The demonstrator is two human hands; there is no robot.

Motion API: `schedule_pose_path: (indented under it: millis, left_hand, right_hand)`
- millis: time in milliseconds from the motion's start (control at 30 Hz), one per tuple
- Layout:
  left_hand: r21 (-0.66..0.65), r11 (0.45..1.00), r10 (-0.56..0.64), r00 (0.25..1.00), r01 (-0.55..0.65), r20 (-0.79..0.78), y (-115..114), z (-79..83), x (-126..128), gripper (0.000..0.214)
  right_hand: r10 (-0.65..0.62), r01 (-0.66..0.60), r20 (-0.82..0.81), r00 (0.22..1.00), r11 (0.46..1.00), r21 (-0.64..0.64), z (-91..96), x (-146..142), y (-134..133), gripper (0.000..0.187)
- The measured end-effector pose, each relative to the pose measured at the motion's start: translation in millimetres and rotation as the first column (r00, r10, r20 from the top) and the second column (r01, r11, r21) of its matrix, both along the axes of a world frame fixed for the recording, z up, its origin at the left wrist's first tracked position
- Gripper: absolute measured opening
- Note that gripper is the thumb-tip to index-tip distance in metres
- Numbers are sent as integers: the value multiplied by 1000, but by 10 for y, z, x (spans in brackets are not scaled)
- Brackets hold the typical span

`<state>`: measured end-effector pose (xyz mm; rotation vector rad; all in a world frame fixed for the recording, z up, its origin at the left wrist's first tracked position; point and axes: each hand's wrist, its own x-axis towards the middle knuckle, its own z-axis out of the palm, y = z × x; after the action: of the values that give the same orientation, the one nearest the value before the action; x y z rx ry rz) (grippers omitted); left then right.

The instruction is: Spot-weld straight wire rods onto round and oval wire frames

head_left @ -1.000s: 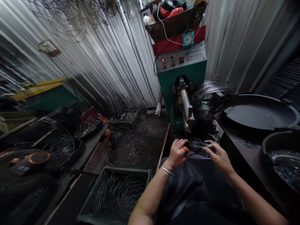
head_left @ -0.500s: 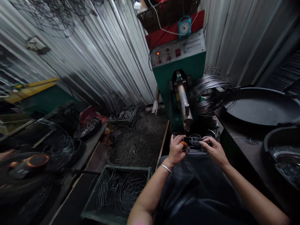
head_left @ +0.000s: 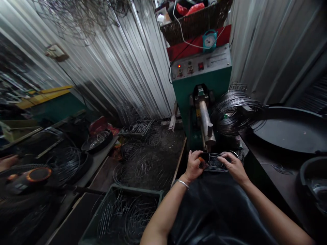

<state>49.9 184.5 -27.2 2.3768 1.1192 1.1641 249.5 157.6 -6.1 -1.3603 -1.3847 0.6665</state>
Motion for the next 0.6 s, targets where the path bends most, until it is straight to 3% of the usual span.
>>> schedule_pose_path:
  millis: [367,600]
  left_hand:
    - [62,998,28,996,-22,-86,30,-99,11,7]
    - [120,992,55,996,-46,-77,90,-130,36,9]
  right_hand:
    - [6,-6,-42,999,1000,2,-131,31,44,35]
    - [17,-16,-47,999,1000,12,-95,48,89,37]
